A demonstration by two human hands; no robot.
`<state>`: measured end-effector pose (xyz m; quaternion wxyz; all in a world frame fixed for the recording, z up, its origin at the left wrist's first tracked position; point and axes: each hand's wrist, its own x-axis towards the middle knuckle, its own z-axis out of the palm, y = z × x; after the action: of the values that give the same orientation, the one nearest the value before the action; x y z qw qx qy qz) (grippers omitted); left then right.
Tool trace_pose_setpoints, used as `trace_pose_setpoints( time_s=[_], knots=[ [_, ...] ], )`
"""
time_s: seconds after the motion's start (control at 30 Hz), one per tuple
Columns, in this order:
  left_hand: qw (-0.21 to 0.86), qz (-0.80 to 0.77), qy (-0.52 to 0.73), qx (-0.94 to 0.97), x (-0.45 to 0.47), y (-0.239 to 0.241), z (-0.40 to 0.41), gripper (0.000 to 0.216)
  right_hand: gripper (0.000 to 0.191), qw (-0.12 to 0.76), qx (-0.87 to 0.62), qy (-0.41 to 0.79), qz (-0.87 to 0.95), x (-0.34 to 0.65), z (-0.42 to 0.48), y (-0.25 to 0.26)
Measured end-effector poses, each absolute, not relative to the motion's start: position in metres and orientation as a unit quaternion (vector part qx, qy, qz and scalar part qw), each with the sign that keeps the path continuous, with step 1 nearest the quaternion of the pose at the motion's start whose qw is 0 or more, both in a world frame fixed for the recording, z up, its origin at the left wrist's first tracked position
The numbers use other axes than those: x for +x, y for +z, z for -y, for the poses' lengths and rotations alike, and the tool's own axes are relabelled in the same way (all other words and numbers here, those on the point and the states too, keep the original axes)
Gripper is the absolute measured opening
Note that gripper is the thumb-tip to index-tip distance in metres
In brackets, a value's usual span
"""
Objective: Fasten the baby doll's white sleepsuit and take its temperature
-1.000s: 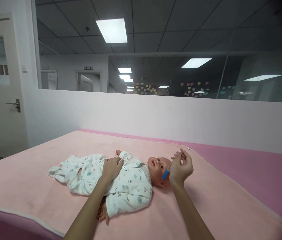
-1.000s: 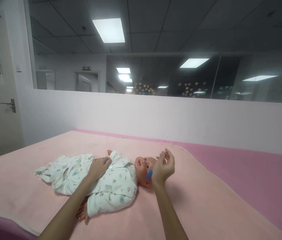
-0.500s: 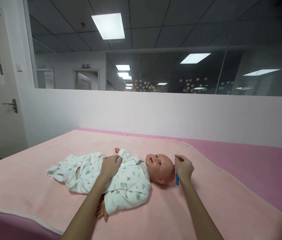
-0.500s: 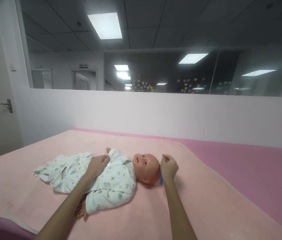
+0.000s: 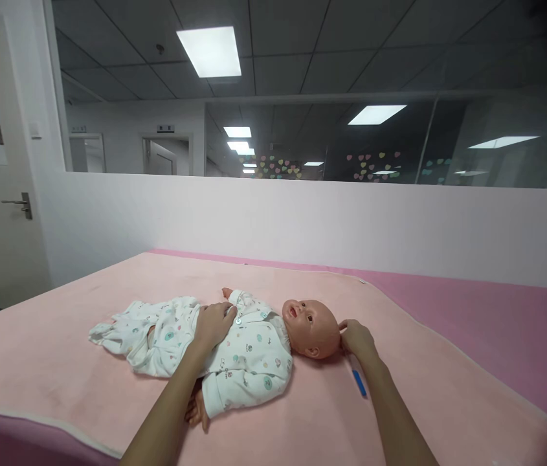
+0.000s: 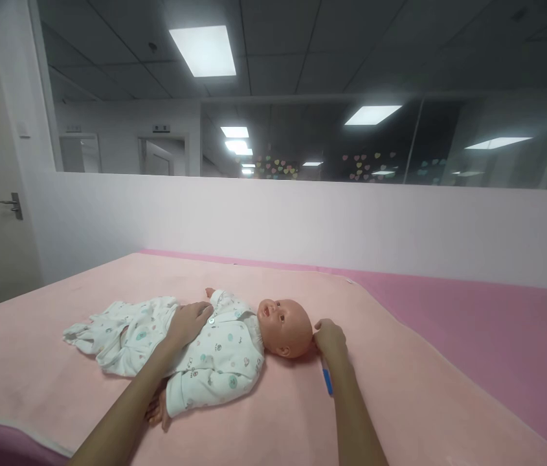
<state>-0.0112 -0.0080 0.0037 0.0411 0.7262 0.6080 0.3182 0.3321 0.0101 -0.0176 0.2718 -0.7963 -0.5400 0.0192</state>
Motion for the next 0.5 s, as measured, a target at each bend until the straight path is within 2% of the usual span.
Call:
trace_pose_setpoints(
  time_s=[0.1, 0.4, 0.5],
  knots=[
    [0.044, -0.608, 0.321, 0.725, -0.011, 0.004, 0.008, 0.039, 0.031, 0.255, -0.793, 0.016, 0.553, 0.334, -0.010, -0.017],
    [0.044, -0.606, 0.325, 0.725, -0.011, 0.004, 0.009, 0.038, 0.024, 0.234, -0.788, 0.037, 0.568, 0.332, -0.005, -0.013],
    [0.036, -0.609, 0.323, 0.723, -0.011, 0.005, 0.010, 0.037, 0.019, 0.279, -0.791, 0.048, 0.543, 0.330, 0.002, -0.003]
  ],
)
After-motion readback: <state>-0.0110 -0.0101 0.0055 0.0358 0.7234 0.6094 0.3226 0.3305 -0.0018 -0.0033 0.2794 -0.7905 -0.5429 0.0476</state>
